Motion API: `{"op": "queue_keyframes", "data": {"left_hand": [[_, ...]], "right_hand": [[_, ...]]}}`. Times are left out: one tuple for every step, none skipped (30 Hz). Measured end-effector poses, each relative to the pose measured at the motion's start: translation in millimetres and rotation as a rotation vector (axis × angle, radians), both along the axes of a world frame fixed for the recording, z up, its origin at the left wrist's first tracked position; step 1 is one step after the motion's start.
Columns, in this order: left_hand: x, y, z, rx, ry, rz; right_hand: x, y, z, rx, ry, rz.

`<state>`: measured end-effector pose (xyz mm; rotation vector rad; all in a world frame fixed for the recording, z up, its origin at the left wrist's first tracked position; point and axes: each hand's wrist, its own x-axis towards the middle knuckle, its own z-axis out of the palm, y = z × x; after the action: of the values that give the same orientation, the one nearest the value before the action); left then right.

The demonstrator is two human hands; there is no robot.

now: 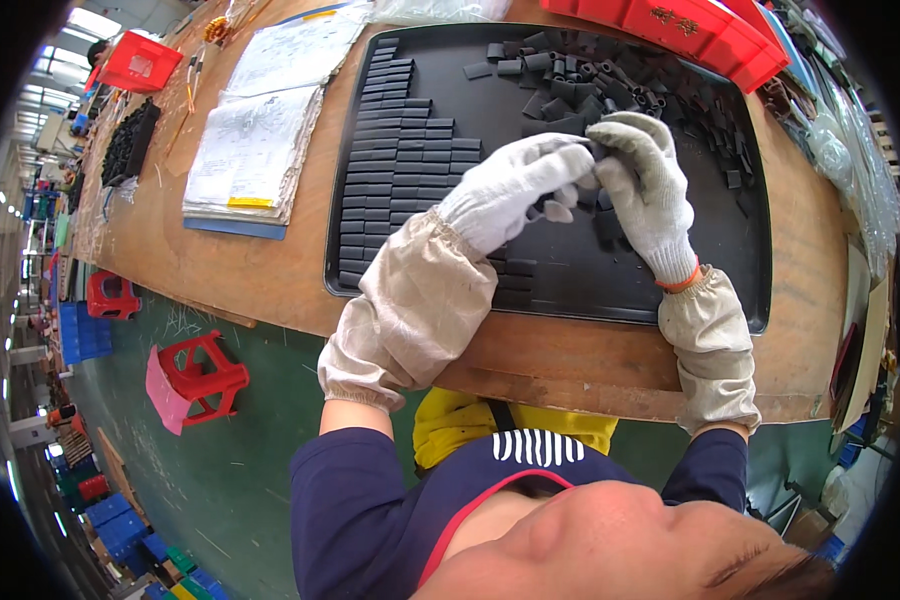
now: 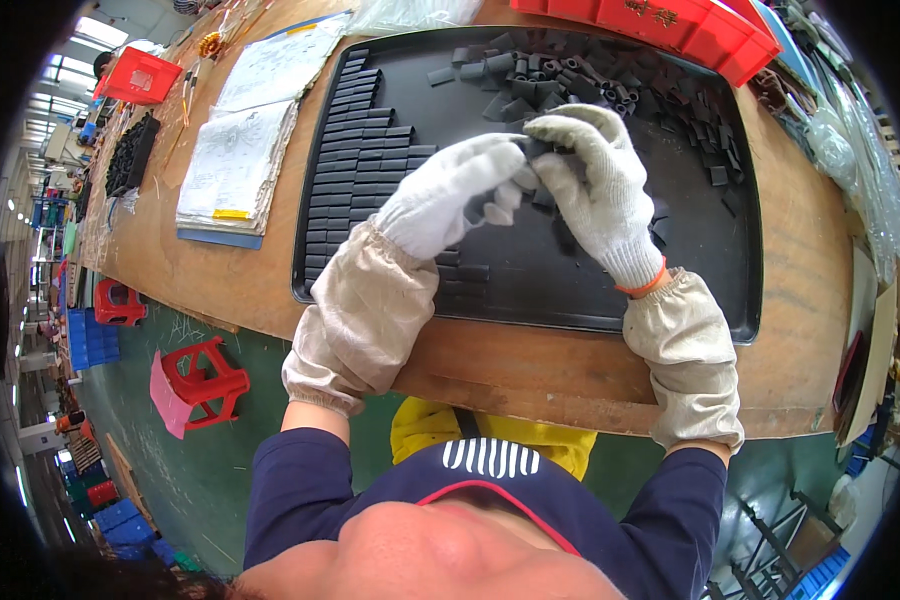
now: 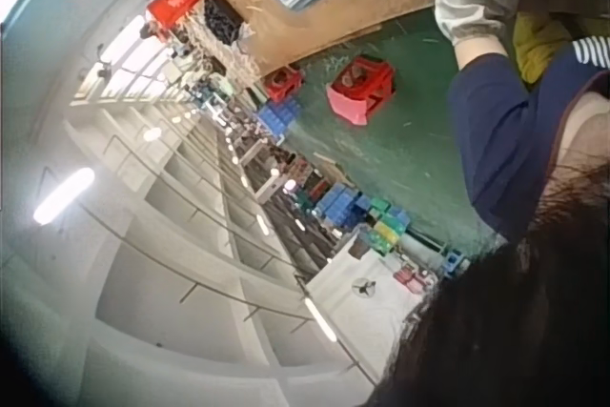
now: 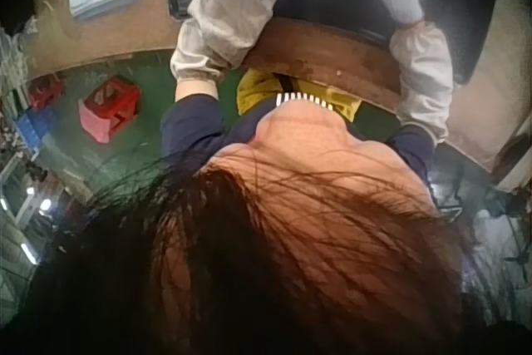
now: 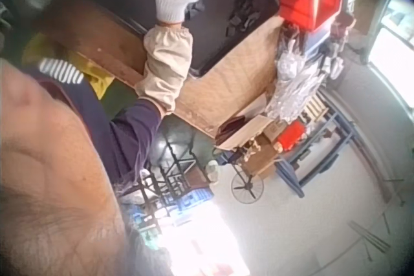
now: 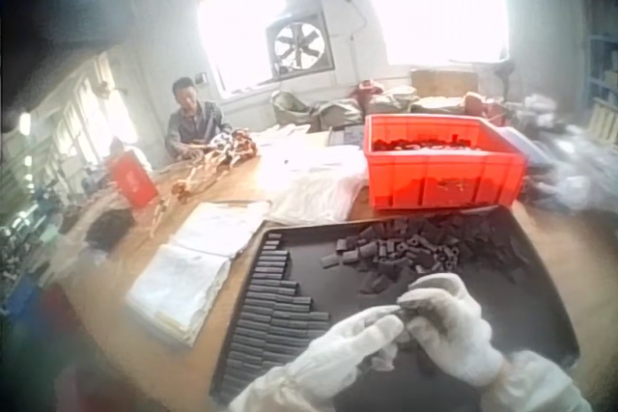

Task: The person sits at a workbench in a factory setting, wearing white gloves. They pick up small black plastic components from a tray and insert them into larger black plastic housings. The person places the assembled units into a red bin on the table. The task involves repetitive manual assembly of small parts.

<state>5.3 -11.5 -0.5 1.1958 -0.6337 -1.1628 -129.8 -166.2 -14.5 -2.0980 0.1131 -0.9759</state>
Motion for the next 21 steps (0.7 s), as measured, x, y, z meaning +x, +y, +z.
{"op": "queue_keyframes", "data": {"left_hand": [[-3,-1,-5,-0.024,0.004,-0.014],[-2,-2,-7,0.019,-0.002,0.003],[-2,-3,-7,0.013,-0.002,-0.004],[-2,-4,-5,0.007,-0.001,-0.011],[-1,-4,-2,0.001,0.000,-0.017],[-4,3,23,0.118,-0.046,-0.048],[-4,3,18,0.086,-0.078,-0.049],[-4,4,20,0.077,-0.109,-0.045],[-5,6,20,0.065,-0.136,-0.045],[-4,6,15,0.040,-0.133,-0.039],[-1,5,7,0.014,-0.129,-0.035],[-1,3,4,-0.015,-0.121,-0.038],[-2,2,2,-0.049,-0.105,-0.034],[-3,1,2,-0.082,-0.089,-0.031],[-5,0,3,-0.115,-0.073,-0.029],[-5,1,6,-0.079,-0.092,-0.025],[-5,3,11,-0.043,-0.110,-0.022],[-5,4,13,-0.008,-0.127,-0.019],[-4,3,11,-0.027,-0.102,-0.015],[-3,2,5,-0.046,-0.077,-0.012],[-3,0,4,-0.065,-0.048,-0.010]], "right_hand": [[0,2,1,0.007,0.025,0.024],[-1,3,3,0.005,0.037,0.031],[0,3,2,-0.008,0.029,0.035],[0,2,1,-0.022,0.022,0.038],[0,2,0,-0.035,0.015,0.042],[-4,2,2,0.010,0.051,0.082],[-5,1,0,0.002,0.050,0.100],[-5,-2,-2,-0.006,0.049,0.116],[-5,-2,-3,-0.016,0.051,0.128],[-4,-1,-5,0.033,0.041,0.151],[-2,0,-4,0.031,0.041,0.163],[-2,0,-3,0.027,0.045,0.167],[-2,-1,-2,0.023,0.049,0.171],[-2,0,-2,0.032,0.050,0.180],[-2,-1,-3,0.040,0.051,0.188],[-3,-2,-3,0.049,0.051,0.195],[-3,0,-2,0.039,0.053,0.183],[-2,2,0,0.027,0.057,0.171],[-2,4,2,0.015,0.061,0.159],[0,5,2,-0.084,0.013,0.132],[0,5,2,-0.131,0.019,0.106]]}}
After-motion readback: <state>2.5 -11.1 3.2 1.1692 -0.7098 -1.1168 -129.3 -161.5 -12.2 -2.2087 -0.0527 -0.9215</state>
